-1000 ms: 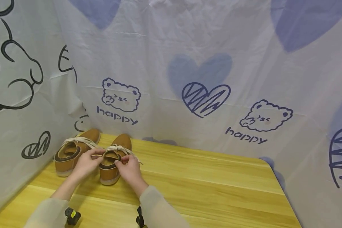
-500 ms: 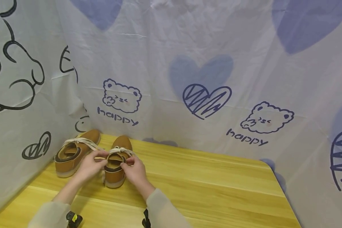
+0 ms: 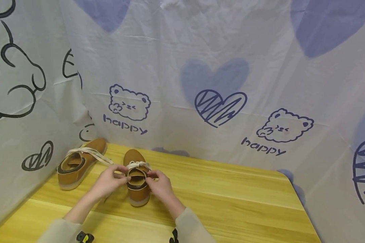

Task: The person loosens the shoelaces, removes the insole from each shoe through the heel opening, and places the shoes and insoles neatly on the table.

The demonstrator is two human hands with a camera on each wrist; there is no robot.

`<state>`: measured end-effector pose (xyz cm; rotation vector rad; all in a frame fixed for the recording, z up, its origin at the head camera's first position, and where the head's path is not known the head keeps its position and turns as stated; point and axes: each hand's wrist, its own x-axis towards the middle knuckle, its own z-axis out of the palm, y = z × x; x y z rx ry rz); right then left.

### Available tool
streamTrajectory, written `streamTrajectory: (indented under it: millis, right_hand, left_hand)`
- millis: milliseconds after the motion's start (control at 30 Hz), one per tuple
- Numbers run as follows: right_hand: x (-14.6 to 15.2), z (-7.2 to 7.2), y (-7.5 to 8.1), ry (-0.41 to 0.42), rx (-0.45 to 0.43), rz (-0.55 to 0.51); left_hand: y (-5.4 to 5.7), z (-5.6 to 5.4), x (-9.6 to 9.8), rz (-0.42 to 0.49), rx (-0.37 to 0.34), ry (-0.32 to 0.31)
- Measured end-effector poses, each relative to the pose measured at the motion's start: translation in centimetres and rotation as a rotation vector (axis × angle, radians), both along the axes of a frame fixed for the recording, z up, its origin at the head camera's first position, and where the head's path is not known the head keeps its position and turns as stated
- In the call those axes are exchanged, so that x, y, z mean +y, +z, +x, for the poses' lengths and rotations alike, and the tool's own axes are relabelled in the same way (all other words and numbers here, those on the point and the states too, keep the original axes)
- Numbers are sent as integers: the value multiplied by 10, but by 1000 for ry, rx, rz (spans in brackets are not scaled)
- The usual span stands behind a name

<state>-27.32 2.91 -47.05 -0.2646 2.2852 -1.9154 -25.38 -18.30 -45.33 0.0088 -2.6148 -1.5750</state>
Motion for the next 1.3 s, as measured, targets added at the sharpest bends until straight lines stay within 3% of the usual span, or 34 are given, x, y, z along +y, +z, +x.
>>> streamTrajectory:
  millis: [333, 700, 1067, 1300]
  right_hand:
    - [49, 14, 5, 31, 95, 128]
    - [92, 28, 8, 56, 200, 334]
    - [118, 41, 16, 94, 174, 470]
    - [132, 48, 16, 92, 163, 465]
  left_hand:
    - [-2, 11, 31, 41, 16, -94]
    - [1, 23, 58, 66, -4, -301]
    - [2, 35, 85, 122, 21, -400]
    - [1, 42, 99, 117, 2, -429]
